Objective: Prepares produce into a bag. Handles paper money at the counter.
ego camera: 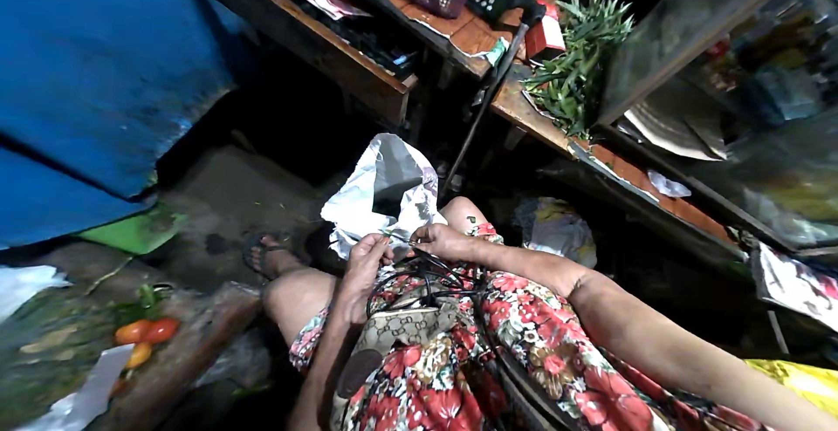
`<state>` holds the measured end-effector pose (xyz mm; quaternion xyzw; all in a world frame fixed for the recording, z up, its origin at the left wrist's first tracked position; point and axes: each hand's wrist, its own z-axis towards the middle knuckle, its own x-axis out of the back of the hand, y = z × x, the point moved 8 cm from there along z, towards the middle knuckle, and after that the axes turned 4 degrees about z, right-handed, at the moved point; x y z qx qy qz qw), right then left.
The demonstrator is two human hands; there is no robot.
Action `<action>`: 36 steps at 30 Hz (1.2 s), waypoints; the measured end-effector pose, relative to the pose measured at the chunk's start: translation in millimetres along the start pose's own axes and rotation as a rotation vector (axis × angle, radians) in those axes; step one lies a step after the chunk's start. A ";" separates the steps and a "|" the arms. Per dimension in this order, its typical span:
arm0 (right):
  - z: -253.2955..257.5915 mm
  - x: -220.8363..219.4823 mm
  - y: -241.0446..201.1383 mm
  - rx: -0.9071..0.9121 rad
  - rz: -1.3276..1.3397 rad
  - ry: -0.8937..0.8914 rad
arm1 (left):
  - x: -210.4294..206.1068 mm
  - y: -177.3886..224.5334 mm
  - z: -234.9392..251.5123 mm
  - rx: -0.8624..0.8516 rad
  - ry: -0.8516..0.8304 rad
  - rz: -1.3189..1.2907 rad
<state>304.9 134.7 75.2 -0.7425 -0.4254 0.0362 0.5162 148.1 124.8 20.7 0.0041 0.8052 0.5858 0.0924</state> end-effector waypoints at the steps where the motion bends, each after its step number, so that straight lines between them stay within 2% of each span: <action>1: 0.0 0.4 0.5 0.002 -0.008 -0.002 | 0.2 0.6 -0.1 0.006 0.005 -0.003; 9: -4.0 11.6 1.9 -0.037 0.140 0.083 | 3.9 0.9 3.5 -0.019 0.056 -0.016; 13: -15.3 35.3 -15.6 -0.002 0.055 0.163 | 5.8 0.0 6.6 -0.011 0.063 -0.003; 16: -32.1 75.0 -32.0 0.024 -0.045 0.325 | 9.0 1.8 5.2 -0.015 0.087 -0.012; 21: -69.3 164.7 -64.9 0.271 -0.101 0.697 | 13.7 -2.7 3.8 -0.006 0.107 -0.012; 25: -96.0 248.5 -74.6 0.247 -0.340 0.924 | 15.6 -2.0 2.5 0.013 0.142 -0.021; 29: -110.0 311.2 -52.5 0.111 -0.539 1.036 | 19.3 -5.2 4.5 -0.007 0.160 -0.050; 32: -111.5 334.1 -27.6 0.032 -0.590 1.064 | 19.7 -6.9 4.8 0.019 0.169 -0.054; 36: -108.7 345.9 -0.1 0.106 -0.576 1.140 | 19.0 -6.3 5.7 0.051 0.180 -0.011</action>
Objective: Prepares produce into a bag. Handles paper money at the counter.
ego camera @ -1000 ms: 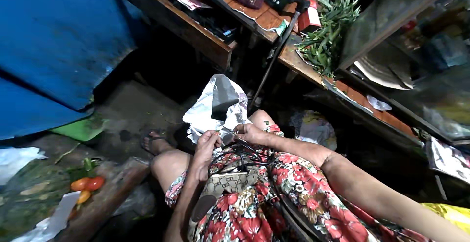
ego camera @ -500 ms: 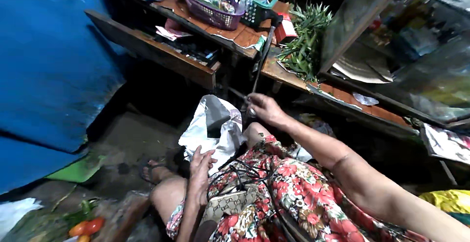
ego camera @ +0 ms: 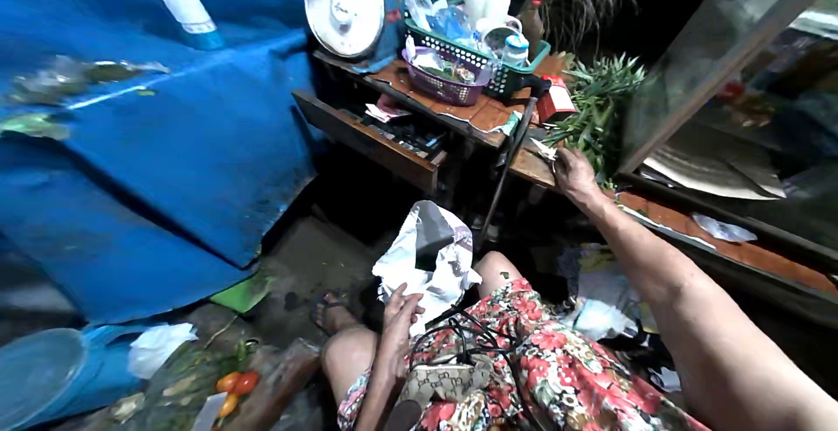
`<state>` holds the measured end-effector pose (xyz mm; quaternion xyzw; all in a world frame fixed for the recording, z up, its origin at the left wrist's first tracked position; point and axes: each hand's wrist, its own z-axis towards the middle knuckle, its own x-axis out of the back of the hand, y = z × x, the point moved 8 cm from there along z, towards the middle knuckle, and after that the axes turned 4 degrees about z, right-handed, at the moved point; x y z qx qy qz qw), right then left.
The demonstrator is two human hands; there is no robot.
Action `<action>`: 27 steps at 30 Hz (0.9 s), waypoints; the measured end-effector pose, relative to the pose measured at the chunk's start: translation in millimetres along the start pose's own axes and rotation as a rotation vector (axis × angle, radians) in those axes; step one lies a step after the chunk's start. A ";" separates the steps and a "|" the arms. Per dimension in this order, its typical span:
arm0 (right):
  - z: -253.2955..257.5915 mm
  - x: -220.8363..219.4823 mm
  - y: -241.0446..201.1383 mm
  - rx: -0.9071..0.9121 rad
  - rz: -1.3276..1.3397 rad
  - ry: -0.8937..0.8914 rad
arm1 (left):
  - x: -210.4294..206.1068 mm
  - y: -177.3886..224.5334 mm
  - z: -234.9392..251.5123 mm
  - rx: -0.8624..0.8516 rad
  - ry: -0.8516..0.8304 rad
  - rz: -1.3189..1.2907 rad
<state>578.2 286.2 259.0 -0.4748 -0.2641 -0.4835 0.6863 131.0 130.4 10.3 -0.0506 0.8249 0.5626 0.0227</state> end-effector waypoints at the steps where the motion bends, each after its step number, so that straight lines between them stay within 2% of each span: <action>1: 1.2 -1.4 2.7 -0.011 0.017 0.001 | -0.4 -0.7 1.0 0.007 0.005 0.002; 16: 5.8 -14.2 2.9 -0.054 -0.024 -0.055 | -21.5 20.9 -5.4 -0.013 0.060 0.009; 27: 5.4 -14.2 0.8 -0.037 -0.064 -0.067 | -6.5 46.2 -8.1 -0.087 0.170 -0.012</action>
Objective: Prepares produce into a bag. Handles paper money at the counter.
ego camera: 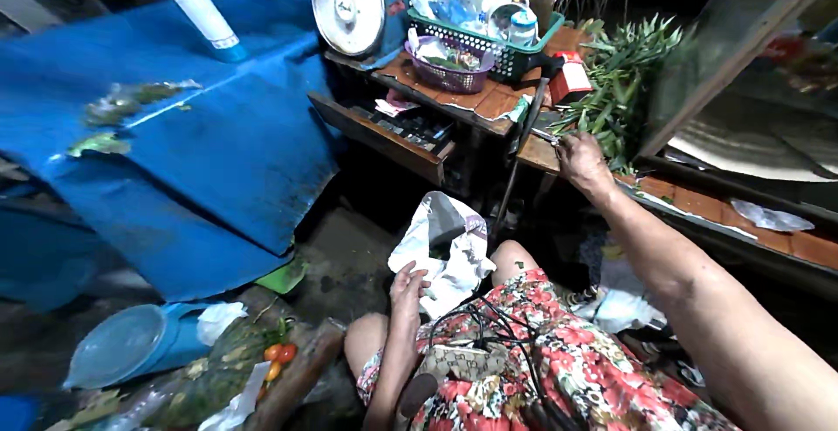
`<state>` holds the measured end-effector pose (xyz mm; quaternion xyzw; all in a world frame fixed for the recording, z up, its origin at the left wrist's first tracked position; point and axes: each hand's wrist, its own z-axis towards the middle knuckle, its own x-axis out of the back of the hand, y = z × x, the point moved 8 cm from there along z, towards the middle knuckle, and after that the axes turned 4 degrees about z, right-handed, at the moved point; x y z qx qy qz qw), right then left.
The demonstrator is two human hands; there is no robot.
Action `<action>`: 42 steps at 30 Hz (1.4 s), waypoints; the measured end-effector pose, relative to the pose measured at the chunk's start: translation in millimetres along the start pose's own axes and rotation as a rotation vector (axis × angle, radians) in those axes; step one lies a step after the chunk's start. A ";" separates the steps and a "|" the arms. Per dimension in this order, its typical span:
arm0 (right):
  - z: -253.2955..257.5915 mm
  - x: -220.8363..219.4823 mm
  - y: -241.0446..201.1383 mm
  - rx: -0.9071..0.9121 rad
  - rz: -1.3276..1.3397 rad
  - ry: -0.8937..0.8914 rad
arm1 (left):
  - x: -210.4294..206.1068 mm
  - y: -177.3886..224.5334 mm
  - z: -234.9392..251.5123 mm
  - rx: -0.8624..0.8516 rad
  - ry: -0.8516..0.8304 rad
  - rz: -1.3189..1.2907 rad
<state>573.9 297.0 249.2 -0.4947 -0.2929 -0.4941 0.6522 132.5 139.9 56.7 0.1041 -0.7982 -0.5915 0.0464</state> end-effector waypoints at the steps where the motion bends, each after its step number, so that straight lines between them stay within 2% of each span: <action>1: 0.5 -0.3 0.0 -0.003 -0.004 -0.003 | 1.4 1.3 2.9 -0.002 -0.005 0.024; 5: -0.9 1.7 -2.4 -0.034 -0.007 -0.022 | 4.4 27.5 15.4 -0.054 -0.059 0.181; 14: 1.0 1.4 -4.7 0.016 -0.024 -0.022 | 0.2 149.8 73.6 -0.308 -0.057 0.522; 20: -0.7 1.0 -2.9 0.034 -0.023 -0.015 | -35.4 234.8 121.4 -0.599 0.004 0.752; 24: -1.4 -1.0 1.5 0.020 -0.028 -0.043 | -69.9 274.7 164.6 -0.722 0.000 0.890; 28: -1.2 -1.0 1.1 0.012 -0.039 -0.048 | -102.4 293.1 211.8 -0.736 -0.078 1.028; 32: -1.5 -1.2 0.5 0.002 -0.031 -0.056 | -127.0 291.3 253.7 -0.677 -0.145 1.163; 36: -2.3 -1.0 -0.5 0.011 -0.030 -0.071 | -144.8 287.9 281.3 -0.649 -0.222 1.320; 42: -3.5 -0.4 -3.0 0.048 -0.052 -0.058 | -163.6 284.9 313.6 -0.707 -0.291 1.572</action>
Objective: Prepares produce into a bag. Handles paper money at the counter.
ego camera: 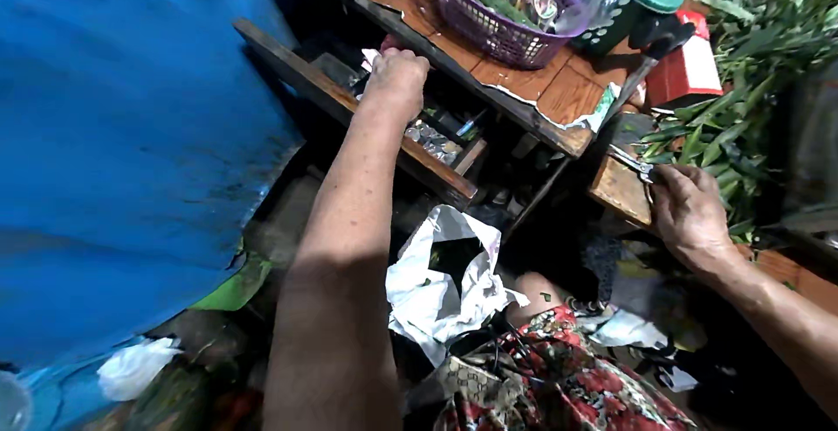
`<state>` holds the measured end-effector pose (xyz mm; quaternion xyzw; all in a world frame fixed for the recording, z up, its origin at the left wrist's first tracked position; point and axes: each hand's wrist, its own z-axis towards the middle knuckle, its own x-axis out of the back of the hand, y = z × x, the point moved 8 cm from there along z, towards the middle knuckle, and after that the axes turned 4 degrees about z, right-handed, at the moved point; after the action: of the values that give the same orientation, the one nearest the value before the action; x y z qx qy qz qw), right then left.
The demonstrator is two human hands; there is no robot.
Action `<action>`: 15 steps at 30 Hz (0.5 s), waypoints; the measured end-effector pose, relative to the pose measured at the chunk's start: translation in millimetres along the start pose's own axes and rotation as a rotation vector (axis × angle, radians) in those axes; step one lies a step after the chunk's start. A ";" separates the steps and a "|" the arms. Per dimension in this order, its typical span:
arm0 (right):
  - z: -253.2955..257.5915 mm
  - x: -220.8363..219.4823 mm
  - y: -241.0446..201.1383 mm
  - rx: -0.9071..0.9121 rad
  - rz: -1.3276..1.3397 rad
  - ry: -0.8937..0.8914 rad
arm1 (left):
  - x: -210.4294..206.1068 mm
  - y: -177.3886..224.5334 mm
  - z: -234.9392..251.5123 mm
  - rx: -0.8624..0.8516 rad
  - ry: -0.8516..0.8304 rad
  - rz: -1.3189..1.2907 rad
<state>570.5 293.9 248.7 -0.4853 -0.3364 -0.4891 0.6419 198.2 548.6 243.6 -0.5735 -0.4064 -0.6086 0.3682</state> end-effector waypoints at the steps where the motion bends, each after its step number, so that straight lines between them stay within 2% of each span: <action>1: -0.2 0.7 -0.1 0.009 -0.004 0.004 | -1.8 -0.6 2.9 0.002 -0.017 0.023; 9: -1.6 2.2 -3.9 0.023 -0.034 0.000 | -3.0 -13.4 12.2 0.061 -0.080 0.049; 15: -2.3 1.4 -1.7 -0.011 -0.028 -0.012 | 12.8 -49.7 10.5 0.230 0.157 -0.312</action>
<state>569.2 291.2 249.8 -0.4872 -0.3442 -0.4969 0.6303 156.1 578.2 252.9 -0.4086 -0.5273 -0.6505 0.3631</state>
